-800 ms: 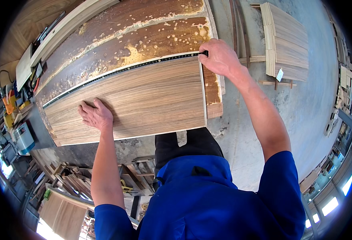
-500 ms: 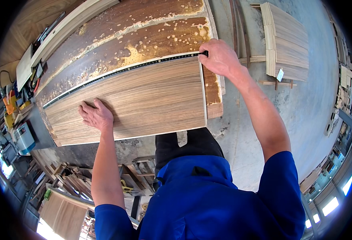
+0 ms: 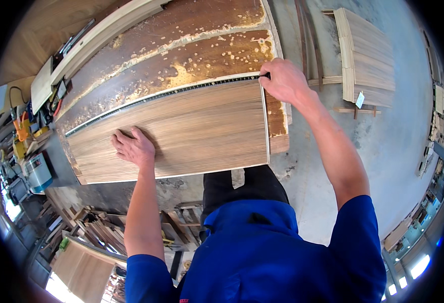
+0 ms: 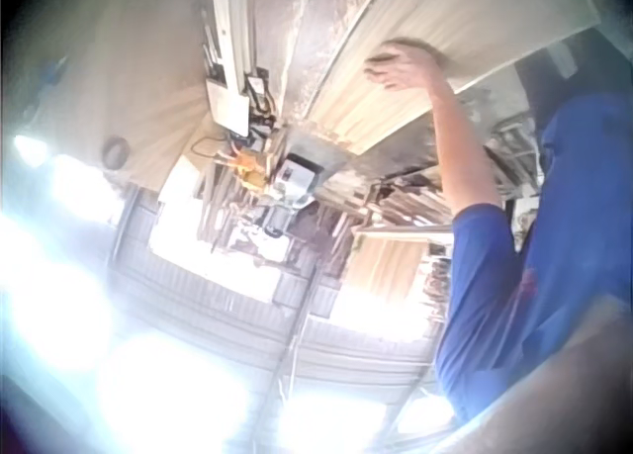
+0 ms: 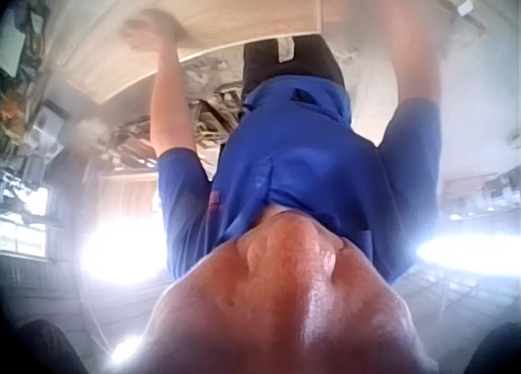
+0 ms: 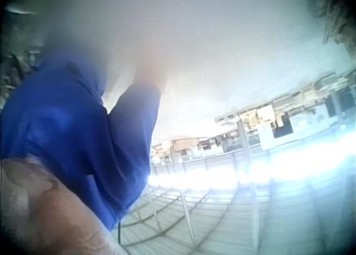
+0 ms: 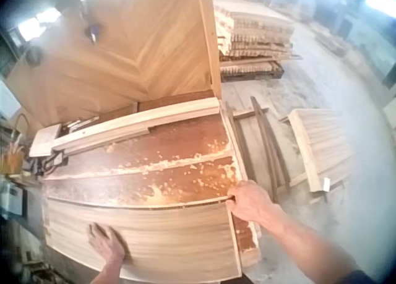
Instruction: The person measures a wooden panel with a ruler, then uses a hammer and a nail gun to attach a thin wooden strip to its edge. They repeat this process on multiple panels, moving them between a workbench and a sanding machine, and stacking the finished pieces.
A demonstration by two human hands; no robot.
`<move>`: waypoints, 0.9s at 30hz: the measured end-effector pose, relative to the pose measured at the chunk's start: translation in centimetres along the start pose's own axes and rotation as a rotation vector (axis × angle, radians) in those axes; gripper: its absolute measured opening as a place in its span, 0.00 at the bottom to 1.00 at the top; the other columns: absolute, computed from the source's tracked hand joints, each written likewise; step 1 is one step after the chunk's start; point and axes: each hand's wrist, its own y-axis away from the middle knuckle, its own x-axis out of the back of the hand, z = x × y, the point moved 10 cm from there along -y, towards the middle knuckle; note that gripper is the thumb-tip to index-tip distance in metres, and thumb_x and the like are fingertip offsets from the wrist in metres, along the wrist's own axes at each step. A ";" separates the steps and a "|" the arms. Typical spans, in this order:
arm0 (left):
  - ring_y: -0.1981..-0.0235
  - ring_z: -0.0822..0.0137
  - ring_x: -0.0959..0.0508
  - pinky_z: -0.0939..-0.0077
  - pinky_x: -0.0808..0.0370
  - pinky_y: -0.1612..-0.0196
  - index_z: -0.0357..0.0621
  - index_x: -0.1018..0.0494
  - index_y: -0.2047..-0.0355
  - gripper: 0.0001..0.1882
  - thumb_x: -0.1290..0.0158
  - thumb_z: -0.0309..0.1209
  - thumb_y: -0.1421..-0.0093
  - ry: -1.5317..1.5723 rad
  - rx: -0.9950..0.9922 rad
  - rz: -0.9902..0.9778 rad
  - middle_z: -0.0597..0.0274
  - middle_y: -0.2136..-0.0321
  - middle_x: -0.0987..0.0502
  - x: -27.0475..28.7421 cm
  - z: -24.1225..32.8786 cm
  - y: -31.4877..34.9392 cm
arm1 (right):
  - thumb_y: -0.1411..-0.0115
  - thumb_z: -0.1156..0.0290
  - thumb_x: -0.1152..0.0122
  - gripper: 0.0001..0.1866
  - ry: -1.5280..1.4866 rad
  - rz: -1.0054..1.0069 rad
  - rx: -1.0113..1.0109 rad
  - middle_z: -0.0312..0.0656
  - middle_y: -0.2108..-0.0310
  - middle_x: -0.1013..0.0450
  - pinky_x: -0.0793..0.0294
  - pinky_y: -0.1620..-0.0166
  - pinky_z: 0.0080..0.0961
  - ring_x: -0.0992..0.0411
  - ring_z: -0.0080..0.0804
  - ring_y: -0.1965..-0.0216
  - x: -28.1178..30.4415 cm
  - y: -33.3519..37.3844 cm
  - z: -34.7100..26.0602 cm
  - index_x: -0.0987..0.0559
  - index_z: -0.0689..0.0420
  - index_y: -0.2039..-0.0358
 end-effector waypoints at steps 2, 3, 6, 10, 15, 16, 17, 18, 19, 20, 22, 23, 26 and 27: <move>0.29 0.52 0.47 0.50 0.53 0.31 0.40 0.42 0.33 0.38 0.59 0.56 0.33 -0.008 0.006 -0.001 0.47 0.31 0.45 -0.2 -0.3 0.0 | 0.43 0.63 0.38 0.13 -0.122 -0.047 0.009 0.52 0.58 0.24 0.28 0.49 0.43 0.26 0.50 0.54 0.6 1.1 -1.9 0.17 0.59 0.65; 0.29 0.52 0.47 0.50 0.53 0.31 0.40 0.42 0.32 0.38 0.59 0.56 0.33 -0.015 0.004 -0.003 0.47 0.31 0.45 -0.2 -0.4 0.0 | 0.43 0.63 0.38 0.13 -0.188 -0.071 0.012 0.52 0.58 0.24 0.28 0.49 0.42 0.26 0.50 0.54 0.7 1.8 -2.8 0.17 0.59 0.65; 0.29 0.51 0.47 0.50 0.51 0.32 0.40 0.44 0.32 0.38 0.59 0.55 0.33 -0.020 0.004 -0.032 0.46 0.30 0.47 -0.2 -0.2 0.1 | 0.43 0.63 0.39 0.12 -0.223 -0.039 0.004 0.52 0.62 0.23 0.26 0.51 0.43 0.25 0.52 0.56 0.3 3.9 -3.0 0.16 0.58 0.66; 0.28 0.50 0.49 0.49 0.54 0.31 0.39 0.45 0.32 0.39 0.59 0.55 0.33 0.006 0.020 -0.067 0.45 0.29 0.49 0.2 0.6 0.0 | 0.44 0.64 0.40 0.12 -0.290 0.029 -0.060 0.53 0.66 0.23 0.26 0.54 0.44 0.25 0.54 0.59 -1.2 7.2 -1.3 0.16 0.59 0.69; 0.26 0.49 0.55 0.41 0.59 0.30 0.38 0.49 0.30 0.41 0.60 0.55 0.32 0.030 0.035 -0.145 0.43 0.28 0.52 -1.3 -0.3 -0.1 | 0.43 0.66 0.41 0.11 -0.391 0.272 -0.354 0.54 0.68 0.24 0.27 0.55 0.44 0.25 0.52 0.61 -3.9 15.4 2.9 0.19 0.61 0.72; 0.26 0.45 0.59 0.37 0.67 0.30 0.37 0.55 0.29 0.41 0.56 0.50 0.32 0.090 0.011 -0.233 0.40 0.28 0.57 -2.2 -0.4 0.0 | 0.42 0.65 0.41 0.11 -0.410 0.299 -0.439 0.54 0.70 0.24 0.27 0.56 0.44 0.25 0.52 0.62 -5.2 17.6 4.0 0.19 0.61 0.72; 0.26 0.45 0.59 0.37 0.66 0.30 0.37 0.55 0.29 0.41 0.54 0.48 0.33 0.150 -0.212 -0.259 0.40 0.28 0.56 -2.0 1.4 0.1 | 0.41 0.65 0.41 0.11 -0.434 0.323 -0.523 0.54 0.71 0.24 0.27 0.57 0.44 0.25 0.52 0.63 -6.7 19.8 5.1 0.20 0.61 0.72; 0.27 0.44 0.59 0.36 0.66 0.30 0.36 0.54 0.29 0.41 0.51 0.45 0.34 0.212 -0.434 -0.290 0.40 0.29 0.55 -1.5 3.2 0.9 | 0.41 0.65 0.42 0.12 -0.453 0.344 -0.611 0.54 0.72 0.24 0.27 0.57 0.43 0.25 0.52 0.63 -7.7 21.7 5.5 0.20 0.62 0.71; 0.27 0.43 0.58 0.36 0.66 0.30 0.36 0.54 0.30 0.42 0.49 0.43 0.35 0.271 -0.656 -0.320 0.40 0.29 0.54 -0.6 5.3 2.2 | 0.40 0.65 0.42 0.12 -0.546 0.292 -0.716 0.54 0.73 0.25 0.27 0.58 0.43 0.25 0.53 0.64 -9.2 23.4 5.2 0.20 0.61 0.71; 0.28 0.42 0.55 0.36 0.63 0.31 0.36 0.50 0.31 0.41 0.43 0.36 0.39 0.315 -0.785 -0.377 0.40 0.31 0.50 1.4 9.2 3.6 | 0.40 0.64 0.42 0.12 -0.640 0.236 -0.812 0.55 0.74 0.25 0.28 0.59 0.43 0.25 0.53 0.65 -10.7 24.7 4.5 0.20 0.61 0.70; 0.33 0.42 0.44 0.38 0.55 0.32 0.35 0.41 0.35 0.36 0.41 0.33 0.41 0.460 -1.074 -0.376 0.40 0.37 0.41 4.4 15.7 6.1 | 0.39 0.63 0.43 0.13 -0.717 0.199 -0.904 0.54 0.74 0.25 0.28 0.60 0.43 0.25 0.54 0.66 -11.1 25.7 3.3 0.21 0.61 0.70; 0.37 0.45 0.39 0.43 0.49 0.34 0.36 0.37 0.37 0.34 0.39 0.33 0.42 0.483 -1.152 -0.356 0.42 0.40 0.37 5.1 18.6 7.0 | 0.39 0.62 0.43 0.13 -0.706 0.219 -0.907 0.54 0.74 0.25 0.28 0.60 0.43 0.25 0.54 0.67 -10.8 25.2 2.2 0.21 0.61 0.70; 0.43 0.52 0.33 0.52 0.41 0.39 0.42 0.31 0.41 0.28 0.40 0.33 0.42 0.546 -1.360 -0.399 0.53 0.46 0.30 6.4 26.8 10.2 | 0.39 0.60 0.44 0.15 -0.655 0.229 -0.917 0.53 0.72 0.24 0.28 0.60 0.44 0.25 0.53 0.66 -9.2 23.0 -0.2 0.21 0.60 0.71; 0.45 0.52 0.32 0.53 0.39 0.42 0.43 0.29 0.43 0.26 0.40 0.33 0.41 0.570 -1.413 -0.358 0.54 0.48 0.30 6.4 28.9 11.2 | 0.39 0.59 0.45 0.16 -0.639 0.225 -0.918 0.53 0.71 0.24 0.28 0.61 0.44 0.25 0.53 0.65 -8.7 21.8 -0.4 0.20 0.60 0.71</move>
